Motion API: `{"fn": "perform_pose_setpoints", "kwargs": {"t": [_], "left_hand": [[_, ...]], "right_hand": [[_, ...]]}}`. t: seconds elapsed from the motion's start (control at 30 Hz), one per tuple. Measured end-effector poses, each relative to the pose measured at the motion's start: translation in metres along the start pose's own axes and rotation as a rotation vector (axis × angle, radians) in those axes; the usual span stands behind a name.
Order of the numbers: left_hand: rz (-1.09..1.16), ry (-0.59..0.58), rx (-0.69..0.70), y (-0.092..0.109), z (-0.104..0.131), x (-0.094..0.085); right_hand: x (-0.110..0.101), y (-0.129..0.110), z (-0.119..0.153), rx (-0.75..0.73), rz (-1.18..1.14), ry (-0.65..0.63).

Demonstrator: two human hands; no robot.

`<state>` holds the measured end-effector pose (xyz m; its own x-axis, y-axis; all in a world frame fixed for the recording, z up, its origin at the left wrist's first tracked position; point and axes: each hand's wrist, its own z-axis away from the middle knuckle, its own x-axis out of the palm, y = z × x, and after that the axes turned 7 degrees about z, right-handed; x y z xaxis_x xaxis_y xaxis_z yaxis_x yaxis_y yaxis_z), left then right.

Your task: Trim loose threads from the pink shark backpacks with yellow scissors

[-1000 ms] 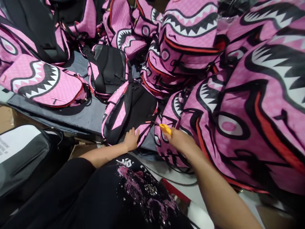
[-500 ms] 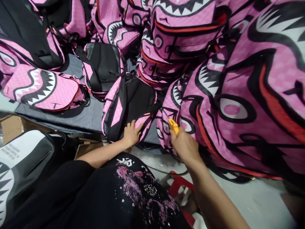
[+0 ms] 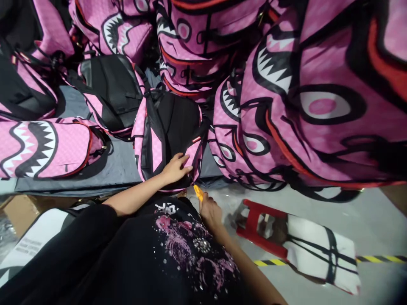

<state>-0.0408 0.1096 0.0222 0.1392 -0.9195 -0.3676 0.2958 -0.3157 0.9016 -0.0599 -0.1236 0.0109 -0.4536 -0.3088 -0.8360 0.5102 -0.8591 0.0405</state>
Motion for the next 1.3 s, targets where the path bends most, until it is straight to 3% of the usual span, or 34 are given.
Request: {"fn": "perform_pose_setpoints", "kwargs": {"t": [0.1,0.23,0.33,0.5,0.6,0.67,0.8,0.9,1.1,1.23,1.3], "left_hand": [[0.14,0.043,-0.076,0.004,0.037,-0.038],[0.433,0.199,-0.561,-0.011,0.073,-0.087],[0.745,0.311,-0.796,-0.023,0.073,-0.101],[1.109,0.535,-0.773,-0.032,0.066,-0.081],[1.256,0.559,-0.684,-0.033,0.069,-0.065],[1.301,0.488,-0.651,-0.033,0.069,-0.057],[1.29,0.374,-0.678,-0.032,0.061,-0.044],[1.293,0.297,-0.665,-0.035,0.051,-0.035],[1.283,0.371,-0.691,-0.041,0.038,-0.031],[1.3,0.357,-0.702,-0.038,0.041,-0.035],[1.323,0.338,-0.644,-0.036,0.047,-0.034]], "right_hand": [[0.016,0.0,-0.001,0.047,0.046,0.048],[0.015,0.003,-0.005,0.066,0.152,0.131],[0.015,0.002,-0.02,0.034,0.125,0.13],[0.052,0.005,-0.034,-0.036,-0.045,0.183],[0.066,0.012,-0.028,-0.08,-0.057,0.202],[0.059,0.023,-0.023,-0.119,-0.03,0.218],[0.019,0.053,-0.019,-0.207,0.009,0.186],[0.003,0.061,-0.023,-0.204,0.044,0.158],[0.027,0.041,-0.038,-0.146,0.057,0.248],[0.027,0.036,-0.058,-0.022,-0.091,0.297],[0.028,0.038,-0.067,-0.044,-0.142,0.29]]}}
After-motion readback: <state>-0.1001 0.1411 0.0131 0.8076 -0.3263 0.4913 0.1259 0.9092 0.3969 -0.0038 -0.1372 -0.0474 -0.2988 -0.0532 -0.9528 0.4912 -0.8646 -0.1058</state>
